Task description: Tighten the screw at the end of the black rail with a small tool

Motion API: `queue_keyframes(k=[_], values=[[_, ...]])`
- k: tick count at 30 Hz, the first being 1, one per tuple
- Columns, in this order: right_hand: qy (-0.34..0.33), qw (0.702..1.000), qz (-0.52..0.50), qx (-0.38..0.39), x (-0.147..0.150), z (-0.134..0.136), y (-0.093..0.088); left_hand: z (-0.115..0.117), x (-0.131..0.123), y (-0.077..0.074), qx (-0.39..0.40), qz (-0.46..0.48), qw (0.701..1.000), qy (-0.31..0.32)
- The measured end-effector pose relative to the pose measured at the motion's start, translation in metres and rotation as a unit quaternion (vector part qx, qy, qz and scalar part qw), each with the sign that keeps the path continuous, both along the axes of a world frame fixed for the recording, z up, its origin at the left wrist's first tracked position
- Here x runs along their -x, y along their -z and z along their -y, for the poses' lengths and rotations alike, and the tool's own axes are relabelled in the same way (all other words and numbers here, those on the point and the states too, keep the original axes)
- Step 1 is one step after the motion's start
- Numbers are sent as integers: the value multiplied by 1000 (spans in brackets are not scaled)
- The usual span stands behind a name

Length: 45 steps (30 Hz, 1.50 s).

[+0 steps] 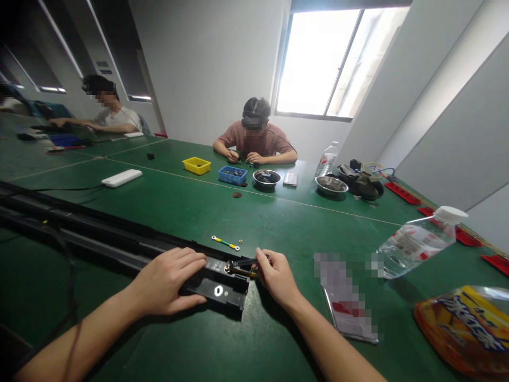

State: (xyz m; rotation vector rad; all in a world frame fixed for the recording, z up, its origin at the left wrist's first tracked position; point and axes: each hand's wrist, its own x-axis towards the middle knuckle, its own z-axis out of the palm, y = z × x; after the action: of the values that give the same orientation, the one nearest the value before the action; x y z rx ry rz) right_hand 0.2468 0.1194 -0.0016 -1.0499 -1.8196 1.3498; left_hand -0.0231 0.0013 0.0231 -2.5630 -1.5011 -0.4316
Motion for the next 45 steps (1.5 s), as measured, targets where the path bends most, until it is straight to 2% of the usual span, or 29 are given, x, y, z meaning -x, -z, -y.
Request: queue_keyframes(k=[11, 16, 20, 28, 33, 39, 45], values=[[-14, 1000, -2, 27, 2, -2, 3, 0, 0, 1, -6, -4, 1000, 3], [-53, 994, 93, -25, -6, -3, -9, 0, 0, 0, 1, -2, 1000, -1], [-118, 979, 153, 61, -12, -4, -19, 0, -1, -1, -2, 5, 1000, -1], [-222, 945, 187, 148, -15, 2, -24, 0, -1, 0, 1, 10, 1000, -2], [-244, 937, 165, 189, -16, -1, -25, 0, -1, -2, -8, 16, 1000, -1], [-250, 934, 152, 203, -18, -3, -27, 0, -1, -1, -19, 20, 1000, 3], [-232, 937, 140, 220, -17, -3, -30, 0, -1, -1, -8, 17, 1000, 1]])
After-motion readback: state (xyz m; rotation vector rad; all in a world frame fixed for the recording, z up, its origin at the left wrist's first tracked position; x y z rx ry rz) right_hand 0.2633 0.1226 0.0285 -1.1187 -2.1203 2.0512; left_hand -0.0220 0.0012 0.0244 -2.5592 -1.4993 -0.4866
